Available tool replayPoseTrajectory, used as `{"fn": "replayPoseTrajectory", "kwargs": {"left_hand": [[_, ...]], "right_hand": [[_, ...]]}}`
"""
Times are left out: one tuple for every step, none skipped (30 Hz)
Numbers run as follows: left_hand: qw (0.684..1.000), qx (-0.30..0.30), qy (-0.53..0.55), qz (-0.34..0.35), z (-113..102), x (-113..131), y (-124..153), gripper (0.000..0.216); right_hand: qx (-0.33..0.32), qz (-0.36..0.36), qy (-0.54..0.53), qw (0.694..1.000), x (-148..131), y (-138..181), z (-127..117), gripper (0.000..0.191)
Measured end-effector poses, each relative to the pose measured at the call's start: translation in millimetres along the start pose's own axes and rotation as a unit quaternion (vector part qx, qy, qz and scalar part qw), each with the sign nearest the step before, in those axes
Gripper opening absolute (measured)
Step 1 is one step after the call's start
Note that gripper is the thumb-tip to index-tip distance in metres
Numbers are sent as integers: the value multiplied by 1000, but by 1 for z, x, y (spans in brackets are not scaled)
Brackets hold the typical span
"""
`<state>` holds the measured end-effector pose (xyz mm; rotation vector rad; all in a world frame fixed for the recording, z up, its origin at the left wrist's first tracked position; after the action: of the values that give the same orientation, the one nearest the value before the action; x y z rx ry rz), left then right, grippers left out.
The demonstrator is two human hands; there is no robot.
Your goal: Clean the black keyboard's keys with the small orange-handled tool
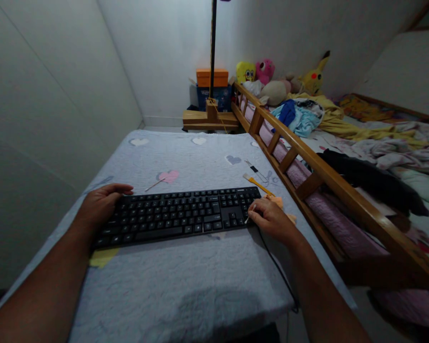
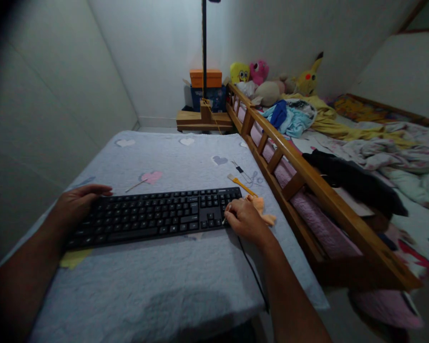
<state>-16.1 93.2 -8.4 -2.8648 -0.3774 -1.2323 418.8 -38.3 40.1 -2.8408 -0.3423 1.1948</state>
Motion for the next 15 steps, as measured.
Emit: {"fn": "replayPoseTrajectory", "kwargs": {"left_hand": [[1000, 1, 0, 0, 0, 0, 0, 38], [1000, 3, -1, 1, 0, -1, -1, 38], [1000, 4, -2, 4, 0, 0, -1, 38], [1000, 3, -3, 7, 0, 0, -1, 38], [1000, 5, -4, 10, 0, 0, -2, 38], [1000, 3, -6, 12, 0, 0, -2, 38], [1000, 3, -7, 14, 0, -1, -2, 39], [1000, 1, -7, 15, 1, -1, -2, 39], [1000, 0, -6, 14, 1, -1, -2, 39], [1000, -1, -6, 14, 2, -1, -3, 39], [1000, -2, -4, 12, 2, -1, -2, 39], [1000, -3, -2, 10, 2, -1, -2, 39], [1000, -3, 1, 9, 2, -1, -2, 38], [1000, -1, 3, 7, 1, -1, -1, 38], [1000, 0, 5, 6, 1, 0, -1, 38]], "right_hand": [[-2, 1, 4, 1000, 0, -2, 0, 16], [-6, 2, 7, 1000, 1, -3, 0, 17], [-8, 4, 9, 1000, 2, -5, 0, 17], [-9, 5, 11, 1000, 3, -7, -1, 17], [-9, 7, 12, 1000, 4, -9, -1, 17], [-8, 9, 11, 1000, 6, -11, -1, 17], [-7, 10, 10, 1000, 7, -12, -2, 16], [-6, 11, 9, 1000, 9, -14, -2, 16], [-5, 12, 7, 1000, 10, -15, -2, 16], [-4, 12, 5, 1000, 10, -16, -2, 16], [-4, 12, 3, 1000, 11, -17, -2, 16], [-2, 11, 1, 1000, 11, -18, -2, 16], [-1, 11, 0, 1000, 11, -18, -3, 16], [0, 12, -2, 1000, 11, -19, -3, 16], [1, 12, -3, 1000, 10, -20, -4, 16]]}}
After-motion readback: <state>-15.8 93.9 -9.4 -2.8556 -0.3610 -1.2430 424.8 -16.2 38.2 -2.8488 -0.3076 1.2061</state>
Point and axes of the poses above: each hand's wrist, its own y-axis away from the middle knuckle, its own z-axis out of the palm, x = y × z, the point moved 10 cm from there along -y, towards the middle knuckle, and after that the axes turned 9 degrees about -y, right-handed, at the moved point
